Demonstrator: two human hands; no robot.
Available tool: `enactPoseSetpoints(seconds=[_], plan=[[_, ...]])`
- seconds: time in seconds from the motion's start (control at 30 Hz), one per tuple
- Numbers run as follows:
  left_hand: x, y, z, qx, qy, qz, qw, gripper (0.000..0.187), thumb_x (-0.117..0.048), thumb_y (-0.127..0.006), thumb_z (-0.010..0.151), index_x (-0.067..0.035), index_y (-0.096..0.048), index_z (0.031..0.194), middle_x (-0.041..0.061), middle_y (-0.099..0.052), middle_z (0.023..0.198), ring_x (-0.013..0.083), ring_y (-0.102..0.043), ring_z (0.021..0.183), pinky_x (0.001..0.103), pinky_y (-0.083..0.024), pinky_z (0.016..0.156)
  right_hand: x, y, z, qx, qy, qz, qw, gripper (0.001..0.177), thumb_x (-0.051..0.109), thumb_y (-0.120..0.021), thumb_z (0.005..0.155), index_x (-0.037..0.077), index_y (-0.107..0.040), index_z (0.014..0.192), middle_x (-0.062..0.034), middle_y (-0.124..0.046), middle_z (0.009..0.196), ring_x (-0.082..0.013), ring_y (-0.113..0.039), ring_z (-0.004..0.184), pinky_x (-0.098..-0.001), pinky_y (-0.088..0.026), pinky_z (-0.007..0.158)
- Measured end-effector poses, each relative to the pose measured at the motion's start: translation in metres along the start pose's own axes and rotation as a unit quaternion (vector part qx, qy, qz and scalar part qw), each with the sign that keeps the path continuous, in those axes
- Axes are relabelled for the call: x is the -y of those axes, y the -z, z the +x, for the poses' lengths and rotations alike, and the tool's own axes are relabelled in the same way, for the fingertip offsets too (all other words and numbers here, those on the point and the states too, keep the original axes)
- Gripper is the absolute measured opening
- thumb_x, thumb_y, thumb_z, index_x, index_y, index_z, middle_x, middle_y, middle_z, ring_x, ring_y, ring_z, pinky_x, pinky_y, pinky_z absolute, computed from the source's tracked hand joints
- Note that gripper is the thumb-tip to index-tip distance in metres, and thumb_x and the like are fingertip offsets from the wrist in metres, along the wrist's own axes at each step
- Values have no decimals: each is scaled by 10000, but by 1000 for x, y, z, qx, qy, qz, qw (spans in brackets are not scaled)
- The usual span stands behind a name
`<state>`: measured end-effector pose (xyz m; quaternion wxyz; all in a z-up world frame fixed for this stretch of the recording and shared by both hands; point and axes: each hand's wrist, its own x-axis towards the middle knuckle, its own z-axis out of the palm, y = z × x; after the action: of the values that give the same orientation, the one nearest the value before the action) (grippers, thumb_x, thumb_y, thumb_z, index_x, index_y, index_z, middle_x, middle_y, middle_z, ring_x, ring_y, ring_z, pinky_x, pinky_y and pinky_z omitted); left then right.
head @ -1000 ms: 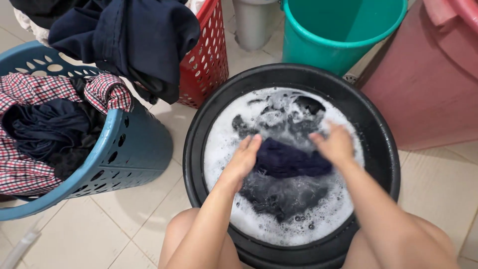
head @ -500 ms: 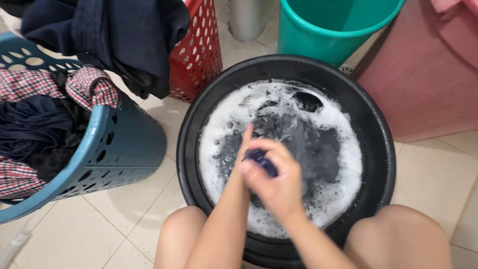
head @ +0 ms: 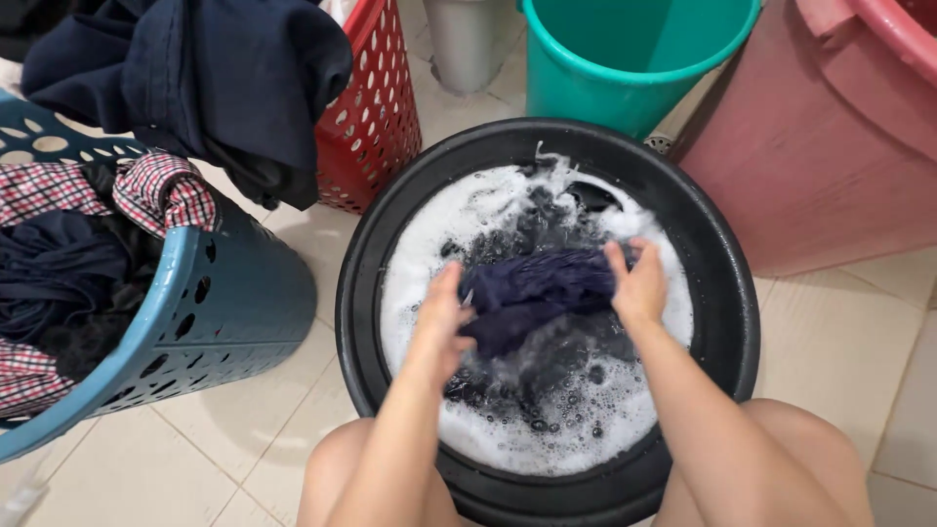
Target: The person washes clothes by hand, soaking, scrubbing, and wringing out garments in a basin of soapy water before placing them into a laundry basket.
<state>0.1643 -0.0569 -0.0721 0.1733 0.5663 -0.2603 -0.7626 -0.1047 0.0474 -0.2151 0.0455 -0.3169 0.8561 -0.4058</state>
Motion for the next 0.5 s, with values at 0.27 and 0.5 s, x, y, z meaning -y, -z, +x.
enactPoseSetpoints(seconds=[0.27,0.5], plan=[[6,49,32,-68,66,75,993,803,-655,-453,934,-236,-315,1605,92,-299,1656,364,-249,1535,742,-158,1161,87,-44,-88,298,-109,-129,939,643,639,-708,761,179,-738,1209,-115,-704,1288,-334,-620,1248,-455,-470,1080],[64,21,110,153,-23,-190,970,669,-605,-500,988,-124,-572,1448,150,-640,1281,331,-633,1145,554,-516,956,250,49,-144,57,196,268,942,281,242,-831,794,27,-725,940,-113,-721,1153,-256,-686,1051,-361,-560,916]])
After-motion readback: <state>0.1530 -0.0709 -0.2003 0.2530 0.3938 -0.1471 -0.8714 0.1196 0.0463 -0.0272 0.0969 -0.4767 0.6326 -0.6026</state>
